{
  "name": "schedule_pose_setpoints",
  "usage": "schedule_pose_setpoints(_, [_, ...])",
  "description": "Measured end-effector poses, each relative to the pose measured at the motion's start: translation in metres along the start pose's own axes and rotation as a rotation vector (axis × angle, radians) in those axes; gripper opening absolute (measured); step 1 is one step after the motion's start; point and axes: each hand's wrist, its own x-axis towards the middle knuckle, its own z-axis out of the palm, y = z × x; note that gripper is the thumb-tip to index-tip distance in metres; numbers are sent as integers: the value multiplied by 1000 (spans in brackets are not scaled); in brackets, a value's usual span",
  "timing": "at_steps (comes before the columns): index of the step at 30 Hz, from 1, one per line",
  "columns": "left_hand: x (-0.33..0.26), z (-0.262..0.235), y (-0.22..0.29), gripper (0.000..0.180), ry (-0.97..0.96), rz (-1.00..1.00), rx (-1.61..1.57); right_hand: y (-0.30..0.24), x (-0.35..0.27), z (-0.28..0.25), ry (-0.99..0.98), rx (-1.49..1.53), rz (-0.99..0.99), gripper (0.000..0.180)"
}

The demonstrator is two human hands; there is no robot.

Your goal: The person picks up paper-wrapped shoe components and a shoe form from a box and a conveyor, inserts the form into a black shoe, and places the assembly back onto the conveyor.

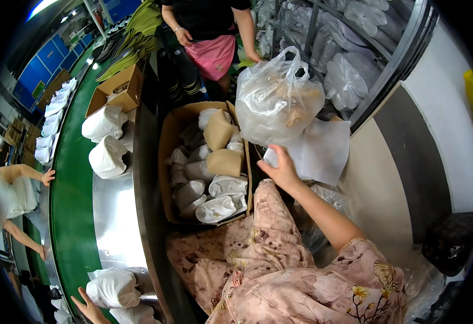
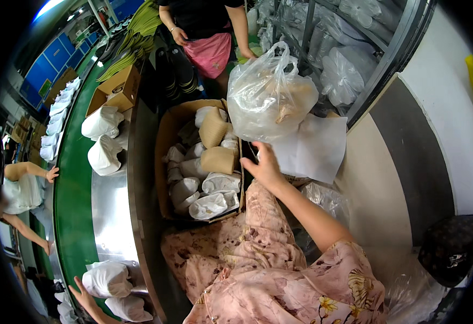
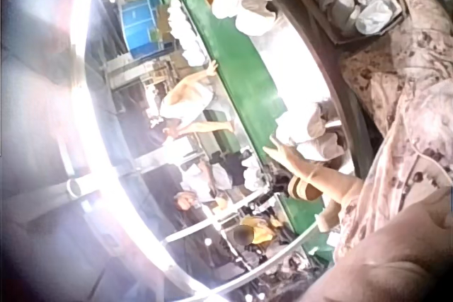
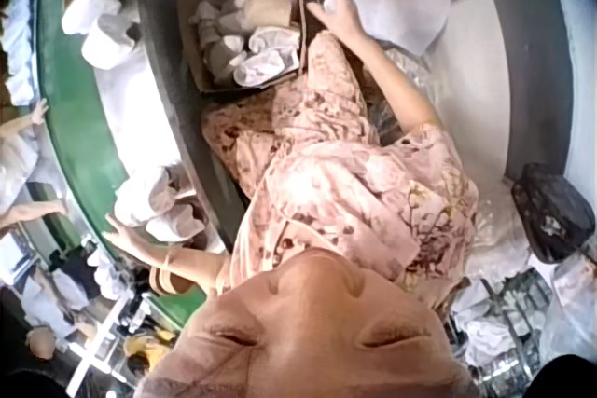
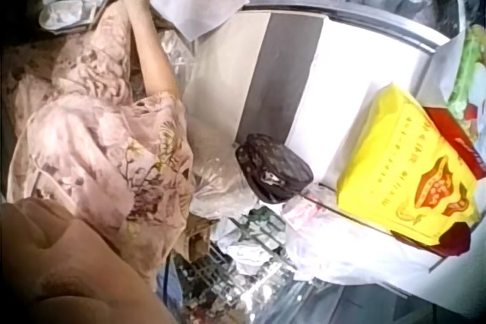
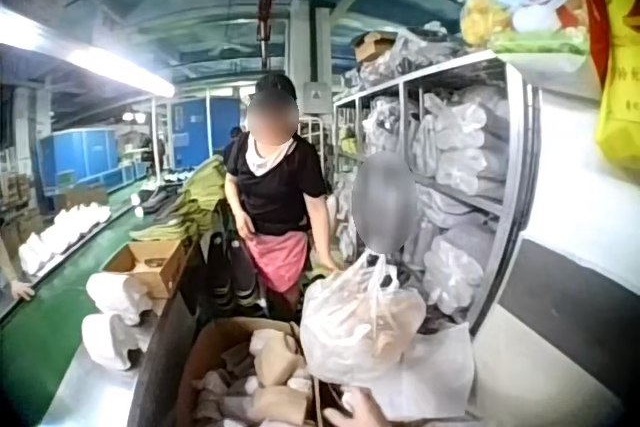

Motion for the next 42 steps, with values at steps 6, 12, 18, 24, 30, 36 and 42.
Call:
schedule_pose_setpoints(6, [-123, 36, 194, 64, 341, 446, 532, 19, 15, -46, 115, -61, 182, 57])
schedule_pose_setpoints(12, [-195, 113, 227, 52, 7, 651, 262, 31, 19, -50, -126, -122, 291, 81])
schedule_pose_setpoints(18, [-229, 169, 205, 57, -466, 533, 142, 11, 37, -57, -202, -49, 361, 90])
schedule_pose_setpoints(24, [-227, 179, 196, 57, -555, 486, 122, 39, 18, -53, -222, -88, 406, 88])
schedule_pose_setpoints(30, [-226, 189, 174, 65, -601, 466, 83, 42, 15, -45, -251, -98, 429, 79])
schedule_pose_setpoints(36, [-235, 199, 158, 65, -685, 468, 77, 46, 11, -21, -325, -37, 385, 61])
schedule_pose_setpoints(42, [-252, 226, 116, 66, -872, 273, 86, 27, 0, 18, -548, 31, 377, 69])
